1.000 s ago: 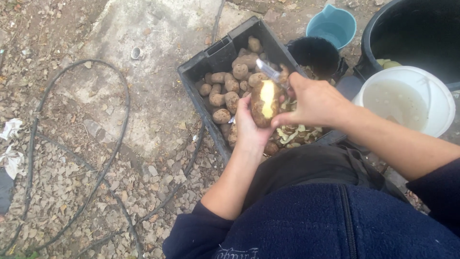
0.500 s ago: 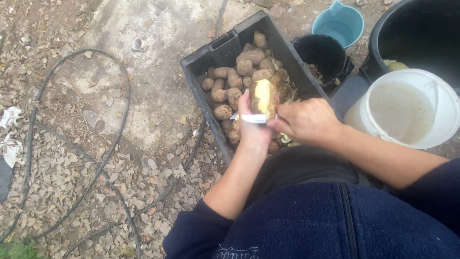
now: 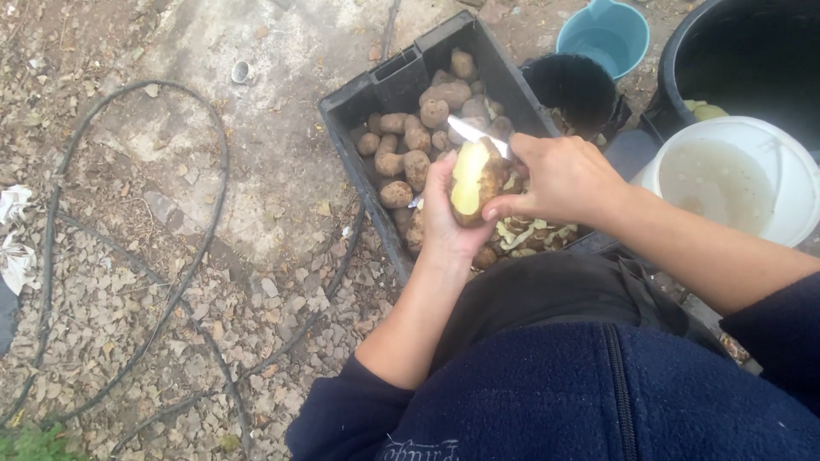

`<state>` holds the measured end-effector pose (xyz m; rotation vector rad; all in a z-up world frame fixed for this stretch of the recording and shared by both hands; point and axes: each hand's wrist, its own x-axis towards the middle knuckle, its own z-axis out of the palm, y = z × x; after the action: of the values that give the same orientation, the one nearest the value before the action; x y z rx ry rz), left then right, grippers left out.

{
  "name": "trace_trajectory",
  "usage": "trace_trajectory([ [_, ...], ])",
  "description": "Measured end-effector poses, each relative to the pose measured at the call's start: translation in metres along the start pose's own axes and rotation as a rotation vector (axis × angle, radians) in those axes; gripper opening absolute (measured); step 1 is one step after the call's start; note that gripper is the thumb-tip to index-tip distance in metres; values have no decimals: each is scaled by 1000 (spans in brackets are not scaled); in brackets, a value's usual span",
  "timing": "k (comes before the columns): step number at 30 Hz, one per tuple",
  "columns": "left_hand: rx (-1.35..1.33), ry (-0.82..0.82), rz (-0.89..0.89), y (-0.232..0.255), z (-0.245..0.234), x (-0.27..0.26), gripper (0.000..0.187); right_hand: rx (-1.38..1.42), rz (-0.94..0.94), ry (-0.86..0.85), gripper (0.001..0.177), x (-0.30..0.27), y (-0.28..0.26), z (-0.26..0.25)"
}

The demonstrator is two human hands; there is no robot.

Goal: The recorder peels potatoes with a knife and places the peeled potatoes into a bucket of water.

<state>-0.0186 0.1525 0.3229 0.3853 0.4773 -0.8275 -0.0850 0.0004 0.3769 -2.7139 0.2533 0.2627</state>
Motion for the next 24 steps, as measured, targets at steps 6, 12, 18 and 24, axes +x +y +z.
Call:
trace_trajectory([
  [6, -121, 38, 3, -6, -2, 7, 41, -93, -190, 204, 61, -7, 10, 29],
  [12, -76, 121, 93, -14, -10, 10, 34, -137, -377, 205, 50, -28, 4, 44],
  [18, 49, 23, -85, 6, -23, 24, 41, -21, -63, 49, 70, 7, 31, 23],
  [24, 65, -339, -159, 6, -7, 3, 44, 83, -28, -12, 86, 8, 22, 5],
])
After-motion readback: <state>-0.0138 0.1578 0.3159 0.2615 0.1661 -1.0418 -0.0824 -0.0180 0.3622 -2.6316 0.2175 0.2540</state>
